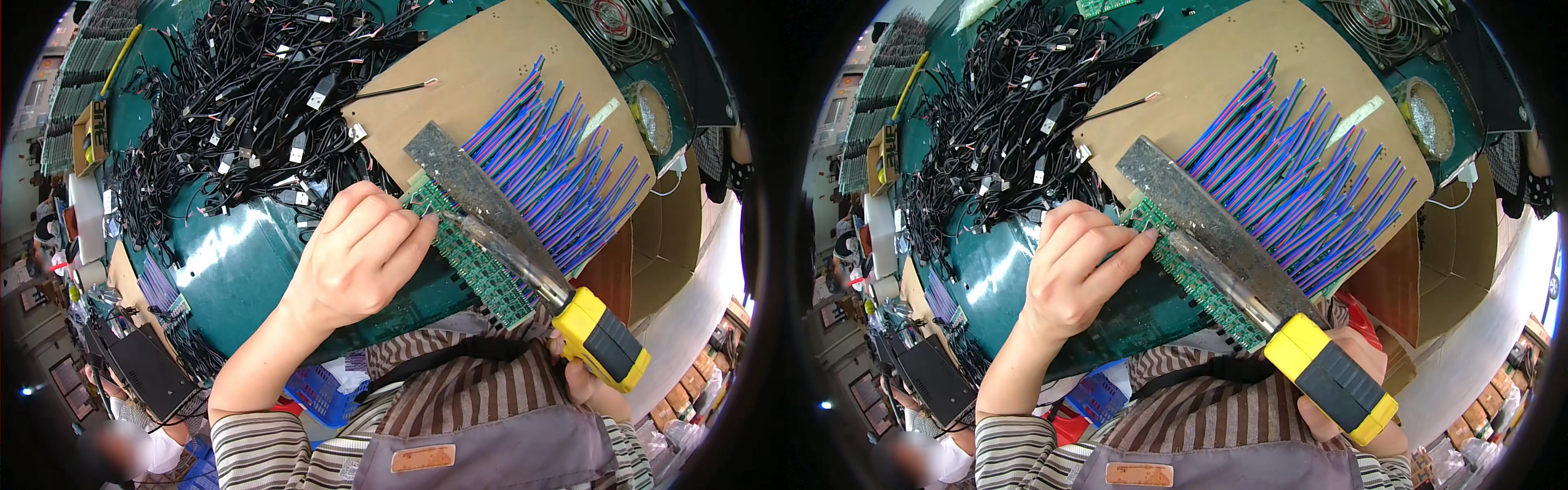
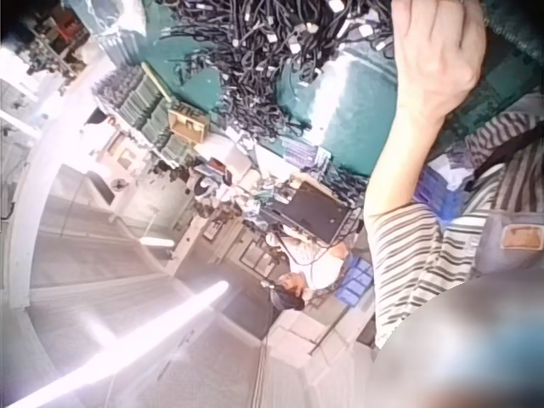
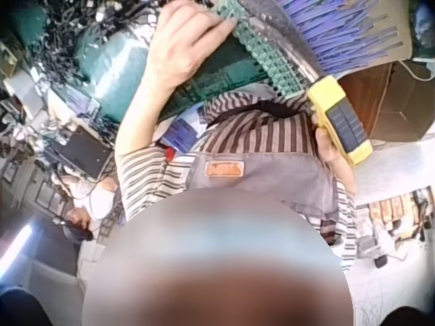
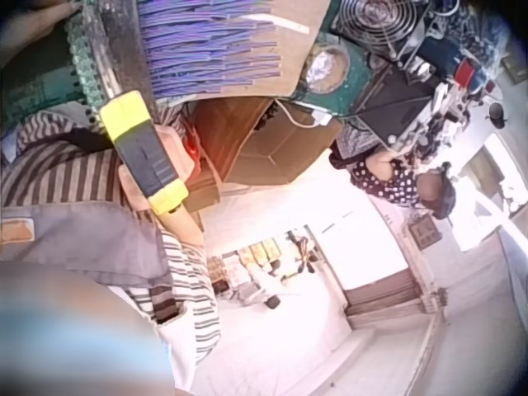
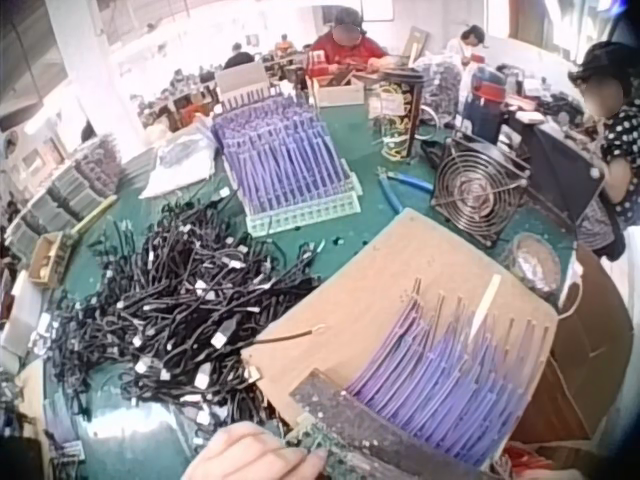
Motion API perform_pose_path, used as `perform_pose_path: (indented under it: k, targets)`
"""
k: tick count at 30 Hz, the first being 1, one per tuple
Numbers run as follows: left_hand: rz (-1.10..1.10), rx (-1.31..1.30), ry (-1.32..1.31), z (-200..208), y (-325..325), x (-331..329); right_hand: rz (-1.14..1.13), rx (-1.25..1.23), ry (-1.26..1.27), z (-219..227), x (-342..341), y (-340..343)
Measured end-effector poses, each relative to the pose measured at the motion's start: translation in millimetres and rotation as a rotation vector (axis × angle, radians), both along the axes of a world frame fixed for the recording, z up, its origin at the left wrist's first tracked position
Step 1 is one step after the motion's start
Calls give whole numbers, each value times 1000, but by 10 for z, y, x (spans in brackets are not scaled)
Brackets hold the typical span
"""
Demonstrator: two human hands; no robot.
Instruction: The person solders wire leads to a series of small green circuit boards with a soldering iron and solder wire.
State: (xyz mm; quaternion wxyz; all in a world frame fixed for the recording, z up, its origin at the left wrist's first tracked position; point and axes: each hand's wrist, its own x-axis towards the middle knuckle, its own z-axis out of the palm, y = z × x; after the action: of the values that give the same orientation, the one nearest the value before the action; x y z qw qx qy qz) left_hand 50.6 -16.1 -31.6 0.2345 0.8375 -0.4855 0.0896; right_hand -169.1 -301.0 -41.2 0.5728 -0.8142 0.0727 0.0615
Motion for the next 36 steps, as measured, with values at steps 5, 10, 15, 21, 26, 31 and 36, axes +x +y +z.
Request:
perform_pose_path:
  k: [5,10,15,21,26,31,36]
  targets:
    - [14,-29,45,-19,16,9,-35,10,-6,37,-13,49]
    - [20,-59,54,-42,19,21,-6,-43,-54,111,148,104]
    - [11,-57,69,-43,42,29,-2,-48,29,271,304,153]
    - [9,-52,77,-23,35,39,48,-59,-40,53,-18,-11]
    - [18,-41,55,-33,26,25,-19,-49,125,301,144,81]
    - [14,-18,28,-3,10,27,-20,-35,128,268,74,69]
    - [1,6,-69,9,-5,-27,-4,-55,200,352,101,50]
